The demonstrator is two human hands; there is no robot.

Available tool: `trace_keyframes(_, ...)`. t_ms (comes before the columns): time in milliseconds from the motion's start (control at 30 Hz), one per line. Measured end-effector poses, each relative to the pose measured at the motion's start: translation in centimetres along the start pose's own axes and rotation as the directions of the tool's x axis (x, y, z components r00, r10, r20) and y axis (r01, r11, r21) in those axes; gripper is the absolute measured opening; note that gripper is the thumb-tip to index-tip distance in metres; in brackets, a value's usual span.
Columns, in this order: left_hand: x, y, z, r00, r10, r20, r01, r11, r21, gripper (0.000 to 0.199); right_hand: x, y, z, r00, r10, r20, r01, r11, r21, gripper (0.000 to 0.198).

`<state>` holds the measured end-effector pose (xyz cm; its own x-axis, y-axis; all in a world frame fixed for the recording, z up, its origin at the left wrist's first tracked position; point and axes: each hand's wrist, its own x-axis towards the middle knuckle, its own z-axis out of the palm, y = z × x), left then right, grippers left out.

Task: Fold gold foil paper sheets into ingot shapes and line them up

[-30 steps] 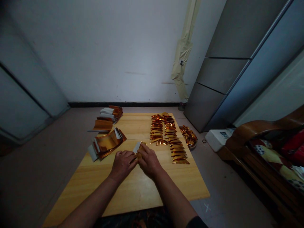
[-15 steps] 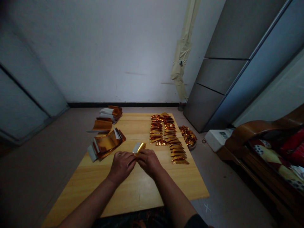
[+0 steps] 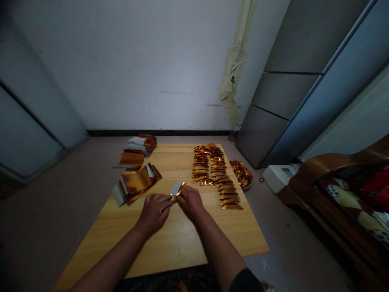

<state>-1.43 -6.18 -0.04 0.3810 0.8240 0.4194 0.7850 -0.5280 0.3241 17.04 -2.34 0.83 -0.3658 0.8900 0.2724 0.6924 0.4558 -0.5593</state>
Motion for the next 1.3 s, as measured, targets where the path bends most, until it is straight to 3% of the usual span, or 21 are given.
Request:
trace_keyframes(633, -0.41, 0.35, -0.18, 0.995, 0.103, -0.014, -0.102, 0.99, 0.095, 0.029, 0.56, -0.63, -0.02, 0.996, 0.077, 0.042, -0.073, 0.994, -0.078, 0.01)
trace_keyframes(967, -0.45, 0.46, 0.0, 0.997, 0.077, 0.011, -0.078, 0.991, 0.107, 0.03, 0.78, -0.81, 0.15, 0.994, 0.102, 0.024, -0.099, 0.989, -0.112, 0.012)
trace_keyframes(1167, -0.42, 0.6, 0.16, 0.999, 0.03, 0.009, -0.031, 0.996, 0.083, 0.028, 0.68, -0.59, 0.26, 0.989, 0.146, 0.018, -0.146, 0.989, -0.002, 0.006)
trace_keyframes(1300, -0.32, 0.75, 0.15, 1.0, 0.005, 0.012, -0.006, 0.997, 0.078, 0.026, 0.43, 0.11, 0.59, 0.987, 0.158, -0.02, -0.154, 0.981, 0.119, 0.015)
